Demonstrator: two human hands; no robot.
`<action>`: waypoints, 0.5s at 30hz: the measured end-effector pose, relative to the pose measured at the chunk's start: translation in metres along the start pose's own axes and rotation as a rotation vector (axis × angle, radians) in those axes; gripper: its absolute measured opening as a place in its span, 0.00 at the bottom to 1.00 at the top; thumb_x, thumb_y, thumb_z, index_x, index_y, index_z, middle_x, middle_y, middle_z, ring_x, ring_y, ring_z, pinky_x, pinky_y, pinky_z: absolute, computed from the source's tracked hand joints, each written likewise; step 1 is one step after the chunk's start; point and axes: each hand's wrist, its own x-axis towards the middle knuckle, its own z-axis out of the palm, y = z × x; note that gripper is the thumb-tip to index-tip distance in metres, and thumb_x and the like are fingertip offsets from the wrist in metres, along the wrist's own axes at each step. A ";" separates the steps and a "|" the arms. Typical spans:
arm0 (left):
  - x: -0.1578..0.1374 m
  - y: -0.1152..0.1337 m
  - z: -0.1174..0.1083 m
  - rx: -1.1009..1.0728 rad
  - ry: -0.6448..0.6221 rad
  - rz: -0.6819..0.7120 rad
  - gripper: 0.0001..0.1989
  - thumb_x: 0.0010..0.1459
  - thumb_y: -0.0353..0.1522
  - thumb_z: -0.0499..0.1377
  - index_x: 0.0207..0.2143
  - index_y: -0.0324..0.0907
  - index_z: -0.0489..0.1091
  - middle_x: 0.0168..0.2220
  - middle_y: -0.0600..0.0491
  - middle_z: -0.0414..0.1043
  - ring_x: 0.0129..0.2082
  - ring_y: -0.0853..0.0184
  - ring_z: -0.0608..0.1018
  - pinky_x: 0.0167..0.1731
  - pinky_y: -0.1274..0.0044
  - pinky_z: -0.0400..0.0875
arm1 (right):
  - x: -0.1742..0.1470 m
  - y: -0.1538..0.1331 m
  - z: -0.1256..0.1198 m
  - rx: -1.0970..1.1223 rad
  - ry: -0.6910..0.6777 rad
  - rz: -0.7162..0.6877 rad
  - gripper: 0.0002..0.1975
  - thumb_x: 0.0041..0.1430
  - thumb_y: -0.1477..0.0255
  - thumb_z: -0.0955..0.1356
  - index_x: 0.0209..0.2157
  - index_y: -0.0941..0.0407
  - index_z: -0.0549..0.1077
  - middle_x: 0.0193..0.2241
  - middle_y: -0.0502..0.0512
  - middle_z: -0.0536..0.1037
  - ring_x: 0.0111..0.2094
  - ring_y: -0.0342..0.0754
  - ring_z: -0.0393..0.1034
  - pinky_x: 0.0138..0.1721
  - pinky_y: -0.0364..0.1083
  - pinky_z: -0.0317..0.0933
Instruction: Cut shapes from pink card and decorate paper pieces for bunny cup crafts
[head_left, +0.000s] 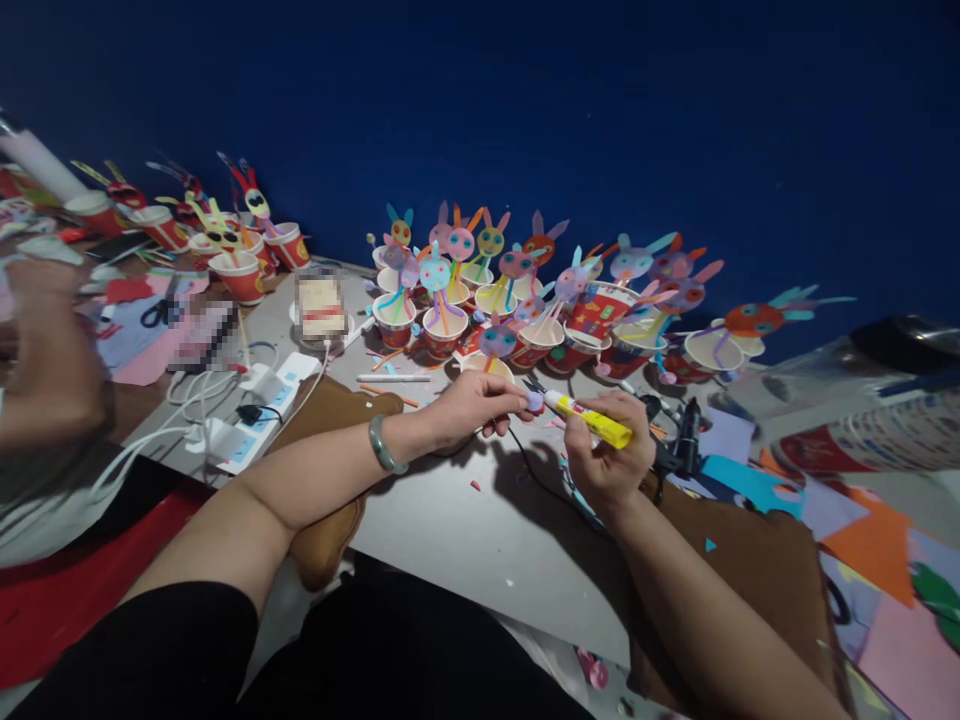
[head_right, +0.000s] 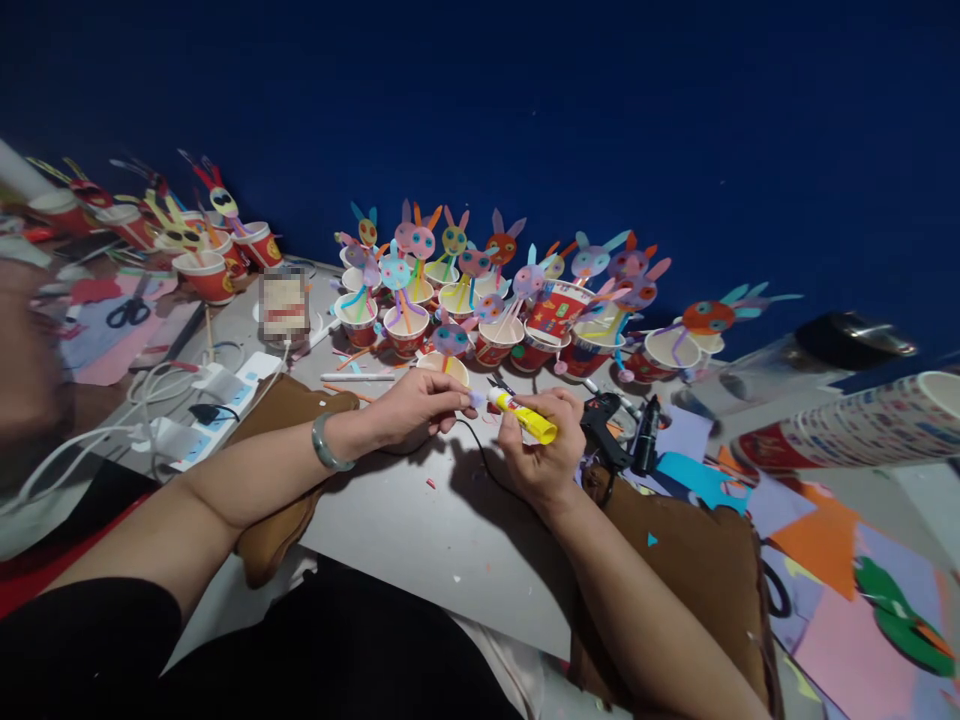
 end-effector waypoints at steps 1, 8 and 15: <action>0.000 0.001 0.000 0.000 -0.001 0.001 0.09 0.55 0.31 0.64 0.35 0.32 0.77 0.31 0.49 0.79 0.17 0.80 0.71 0.14 0.86 0.58 | 0.000 -0.001 0.000 0.018 0.003 -0.008 0.09 0.55 0.74 0.69 0.39 0.53 0.72 0.29 0.53 0.75 0.35 0.53 0.70 0.42 0.57 0.66; -0.001 0.005 0.002 0.006 0.032 -0.022 0.06 0.57 0.29 0.62 0.33 0.32 0.76 0.30 0.50 0.79 0.16 0.81 0.70 0.13 0.86 0.57 | 0.001 -0.001 -0.002 -0.062 -0.089 0.055 0.06 0.57 0.70 0.69 0.37 0.54 0.72 0.28 0.54 0.74 0.33 0.52 0.70 0.42 0.57 0.66; -0.001 0.006 0.002 0.030 0.068 -0.014 0.06 0.57 0.27 0.61 0.32 0.31 0.76 0.29 0.51 0.78 0.16 0.80 0.70 0.13 0.86 0.58 | 0.003 -0.007 -0.003 0.030 -0.075 -0.064 0.10 0.56 0.74 0.69 0.42 0.53 0.72 0.30 0.53 0.77 0.32 0.51 0.71 0.45 0.58 0.65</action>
